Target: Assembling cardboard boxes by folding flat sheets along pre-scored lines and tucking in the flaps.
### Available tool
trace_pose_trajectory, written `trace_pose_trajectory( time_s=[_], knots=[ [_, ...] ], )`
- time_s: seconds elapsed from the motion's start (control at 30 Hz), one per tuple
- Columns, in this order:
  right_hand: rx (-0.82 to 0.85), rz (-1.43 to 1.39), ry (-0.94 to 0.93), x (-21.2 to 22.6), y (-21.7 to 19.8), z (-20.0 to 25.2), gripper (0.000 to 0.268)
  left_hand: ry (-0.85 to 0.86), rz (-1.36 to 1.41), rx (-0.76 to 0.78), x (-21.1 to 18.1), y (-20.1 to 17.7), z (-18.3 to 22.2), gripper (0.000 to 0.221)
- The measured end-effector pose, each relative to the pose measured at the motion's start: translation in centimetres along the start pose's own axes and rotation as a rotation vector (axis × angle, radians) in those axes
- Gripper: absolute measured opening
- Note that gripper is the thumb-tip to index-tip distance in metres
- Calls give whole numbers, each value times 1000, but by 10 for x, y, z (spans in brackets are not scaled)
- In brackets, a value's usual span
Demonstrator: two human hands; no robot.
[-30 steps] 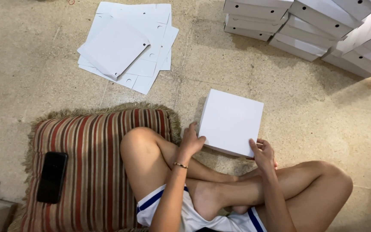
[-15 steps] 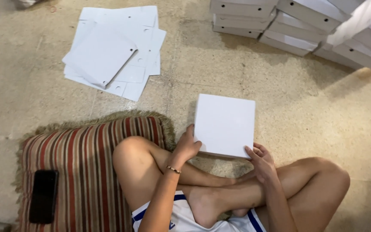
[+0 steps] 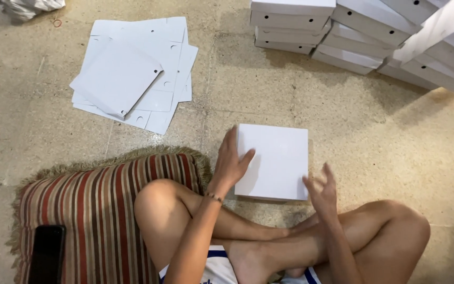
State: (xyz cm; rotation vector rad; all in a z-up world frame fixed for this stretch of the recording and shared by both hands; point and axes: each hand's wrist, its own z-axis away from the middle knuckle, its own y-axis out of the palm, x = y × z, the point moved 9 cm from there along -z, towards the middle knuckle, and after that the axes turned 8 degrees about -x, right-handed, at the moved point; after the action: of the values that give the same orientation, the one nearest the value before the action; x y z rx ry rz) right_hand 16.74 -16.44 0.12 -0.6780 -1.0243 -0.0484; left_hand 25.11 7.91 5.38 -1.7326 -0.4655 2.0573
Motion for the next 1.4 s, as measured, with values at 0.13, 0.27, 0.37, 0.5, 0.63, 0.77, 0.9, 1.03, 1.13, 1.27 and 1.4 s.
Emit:
trace_pose_trajectory(
  time_s=[0.13, 0.27, 0.37, 0.5, 0.63, 0.77, 0.9, 1.03, 1.13, 1.27, 1.4],
  knots=[
    [-23, 85, -381, 59, 25, -22, 75, 161, -54, -30, -1, 13, -26, 64],
    [121, 399, -505, 67, 65, -46, 65, 74, 7, 20, 35, 39, -37, 65],
    [151, 554, -481, 59, 72, -48, 64, 70, 68, -9, 43, 43, -38, 65],
    [115, 503, -471, 61, 70, -51, 64, 79, 140, -58, 41, 42, -41, 64],
    [100, 449, -465, 54, 67, -59, 64, 63, 193, -69, 31, 33, -36, 65],
    [70, -189, -48, 17, 42, -67, 69, -115, 398, -60, 55, 44, -37, 71],
    [152, -183, 253, -49, 35, -60, 54, -153, 505, -110, 67, 48, -46, 70],
    [249, -360, 249, -21, 37, -17, 62, -149, 559, -99, 48, 38, -45, 64],
    [232, -553, 415, -8, 29, 1, 69, -212, 604, -106, 52, 36, -42, 61],
    [221, -597, 228, -30, 15, -46, 70, -99, 947, -180, 48, 26, -47, 62],
    [174, -893, 37, 40, -14, -96, 60, -274, 807, -164, 24, -14, -24, 65]
  ],
)
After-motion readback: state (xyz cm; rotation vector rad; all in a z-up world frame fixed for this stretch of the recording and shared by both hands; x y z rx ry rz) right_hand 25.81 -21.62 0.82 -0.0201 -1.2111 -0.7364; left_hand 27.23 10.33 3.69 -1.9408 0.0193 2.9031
